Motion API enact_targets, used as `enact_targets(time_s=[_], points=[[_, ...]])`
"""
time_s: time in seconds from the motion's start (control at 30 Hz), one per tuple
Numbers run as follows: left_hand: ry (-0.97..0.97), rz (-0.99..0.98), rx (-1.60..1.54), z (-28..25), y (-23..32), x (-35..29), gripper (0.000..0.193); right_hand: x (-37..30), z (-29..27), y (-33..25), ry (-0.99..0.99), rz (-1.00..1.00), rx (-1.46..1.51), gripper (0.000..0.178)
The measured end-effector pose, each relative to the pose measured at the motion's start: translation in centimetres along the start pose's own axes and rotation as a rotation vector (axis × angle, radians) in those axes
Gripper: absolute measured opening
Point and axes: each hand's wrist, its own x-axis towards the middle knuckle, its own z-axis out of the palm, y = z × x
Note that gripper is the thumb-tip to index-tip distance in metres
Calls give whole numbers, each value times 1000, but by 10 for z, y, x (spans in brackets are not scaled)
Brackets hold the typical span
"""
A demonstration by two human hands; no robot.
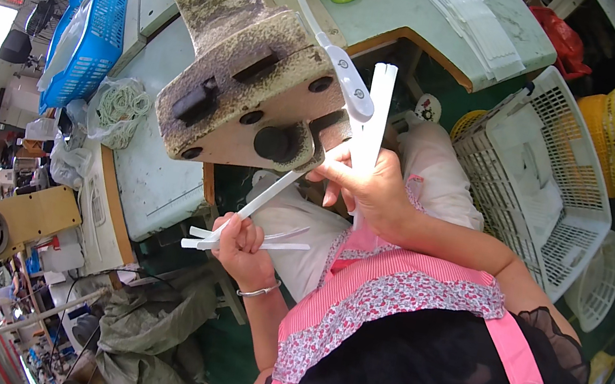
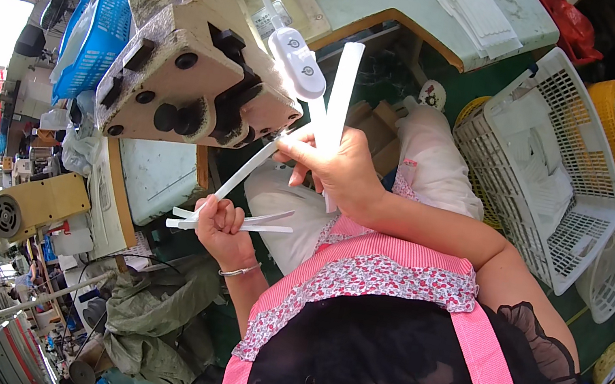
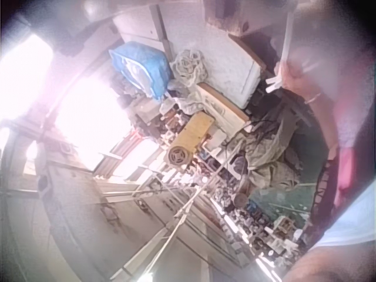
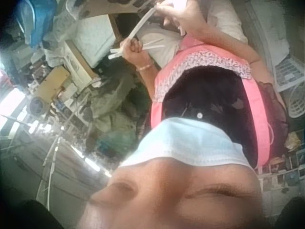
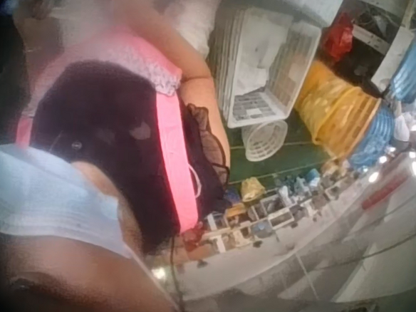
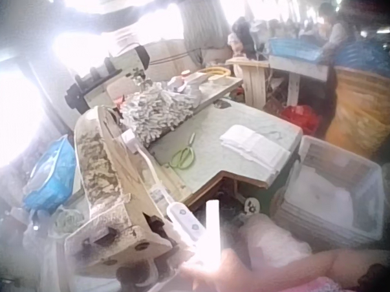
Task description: The person stitches white fabric strips together using an industrial sewing machine, likely as part of a shoe assembly process.
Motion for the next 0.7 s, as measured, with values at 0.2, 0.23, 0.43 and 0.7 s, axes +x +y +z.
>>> enact_targets(time_s=[0.2,0.23,0.43,0.7], points=[[-120,104,-170,16,6,-2,26,-6,10,1,10,24,60,21],[-122,101,-173,22,9,0,26,-7,7,2,13,23,57,21],[-617,-108,-249,-5,-3,12,28,-2,-24,16,229,82,452,39],[-601,55,792,62,-22,-33,17,8,-11,7,156,-214,523,47]])
